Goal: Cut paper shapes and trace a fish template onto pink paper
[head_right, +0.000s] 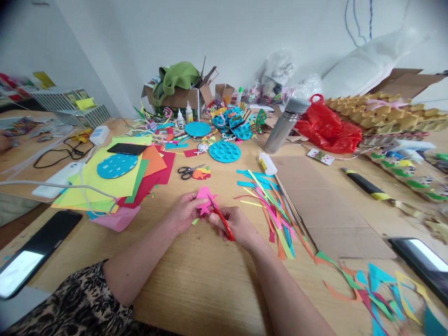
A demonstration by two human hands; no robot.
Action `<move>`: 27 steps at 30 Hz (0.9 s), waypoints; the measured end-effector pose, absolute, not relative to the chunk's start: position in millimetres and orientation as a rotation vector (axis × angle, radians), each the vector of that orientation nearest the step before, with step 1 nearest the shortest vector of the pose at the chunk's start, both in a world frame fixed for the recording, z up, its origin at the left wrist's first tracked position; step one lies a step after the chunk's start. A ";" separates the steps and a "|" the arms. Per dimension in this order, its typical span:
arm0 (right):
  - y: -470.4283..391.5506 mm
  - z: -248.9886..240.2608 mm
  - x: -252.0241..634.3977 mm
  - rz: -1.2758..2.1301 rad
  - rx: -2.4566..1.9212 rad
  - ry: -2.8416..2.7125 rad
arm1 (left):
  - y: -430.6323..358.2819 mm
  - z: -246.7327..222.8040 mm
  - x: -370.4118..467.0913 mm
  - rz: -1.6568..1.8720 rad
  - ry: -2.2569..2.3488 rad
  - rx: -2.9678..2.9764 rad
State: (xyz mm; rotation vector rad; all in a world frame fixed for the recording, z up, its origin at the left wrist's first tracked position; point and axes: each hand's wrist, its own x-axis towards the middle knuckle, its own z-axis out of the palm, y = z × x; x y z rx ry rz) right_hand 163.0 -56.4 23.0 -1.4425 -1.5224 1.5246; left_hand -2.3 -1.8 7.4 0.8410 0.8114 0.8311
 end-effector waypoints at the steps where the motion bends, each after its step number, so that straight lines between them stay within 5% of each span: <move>1: -56.5 23.6 162.8 1.524 -1.442 -1.523 | -2.0 8.0 -2.3 0.839 0.818 0.842; 27: -56.1 22.8 162.5 1.532 -1.436 -1.512 | -2.8 11.2 -2.0 0.822 0.839 0.868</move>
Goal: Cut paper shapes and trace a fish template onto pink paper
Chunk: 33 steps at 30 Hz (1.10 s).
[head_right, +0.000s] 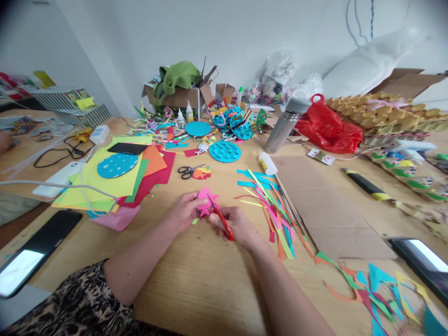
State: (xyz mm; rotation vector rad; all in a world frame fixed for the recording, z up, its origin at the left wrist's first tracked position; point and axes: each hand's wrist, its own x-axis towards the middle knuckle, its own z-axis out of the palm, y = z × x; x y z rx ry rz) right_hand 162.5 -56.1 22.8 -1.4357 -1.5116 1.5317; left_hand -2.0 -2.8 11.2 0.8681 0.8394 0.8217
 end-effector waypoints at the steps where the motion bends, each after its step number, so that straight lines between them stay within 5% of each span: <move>1: -56.0 23.6 162.1 1.534 -1.441 -1.508 | -2.8 11.2 -2.0 0.828 0.842 0.869; 33: -56.2 26.6 159.9 1.556 -1.483 -1.452 | -2.4 9.1 -2.4 0.860 0.861 0.862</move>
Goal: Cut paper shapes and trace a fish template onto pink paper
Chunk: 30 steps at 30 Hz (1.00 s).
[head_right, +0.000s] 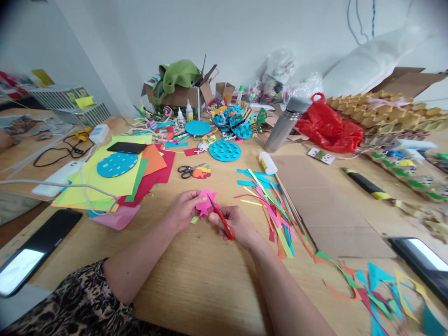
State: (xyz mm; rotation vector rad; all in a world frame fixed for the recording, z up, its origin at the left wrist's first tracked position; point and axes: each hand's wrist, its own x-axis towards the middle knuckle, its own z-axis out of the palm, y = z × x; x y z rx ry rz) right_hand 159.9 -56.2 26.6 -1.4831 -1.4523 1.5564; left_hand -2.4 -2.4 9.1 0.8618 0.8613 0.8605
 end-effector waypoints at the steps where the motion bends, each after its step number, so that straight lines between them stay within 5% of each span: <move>1: -56.3 26.6 160.0 1.553 -1.480 -1.458 | -2.3 9.0 -2.4 0.853 0.854 0.868; 30: -56.7 27.0 160.2 1.531 -1.472 -1.496 | -1.4 6.2 -1.9 0.868 0.843 0.854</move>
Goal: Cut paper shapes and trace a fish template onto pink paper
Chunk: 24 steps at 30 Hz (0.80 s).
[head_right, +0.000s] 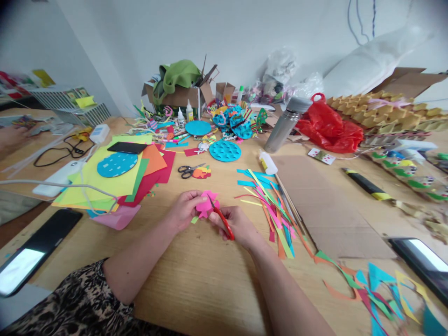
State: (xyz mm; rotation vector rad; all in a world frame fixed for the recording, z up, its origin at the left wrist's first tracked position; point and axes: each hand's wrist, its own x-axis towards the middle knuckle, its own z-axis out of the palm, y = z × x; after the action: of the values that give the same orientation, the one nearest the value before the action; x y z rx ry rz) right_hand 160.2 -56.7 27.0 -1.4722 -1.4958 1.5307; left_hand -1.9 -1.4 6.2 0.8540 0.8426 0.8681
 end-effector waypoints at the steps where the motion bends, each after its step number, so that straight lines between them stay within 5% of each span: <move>1: -56.7 27.1 160.0 1.534 -1.473 -1.492 | -1.6 6.6 -1.8 0.864 0.842 0.856; 24: -56.4 31.4 158.5 1.565 -1.499 -1.447 | -1.2 6.9 -1.3 0.881 0.890 0.830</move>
State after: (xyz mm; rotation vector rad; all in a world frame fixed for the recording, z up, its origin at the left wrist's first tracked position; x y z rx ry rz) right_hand 158.5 -56.4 31.4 -1.4988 -1.4467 1.5647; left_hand -1.3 -1.2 6.9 0.8300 0.8904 0.8813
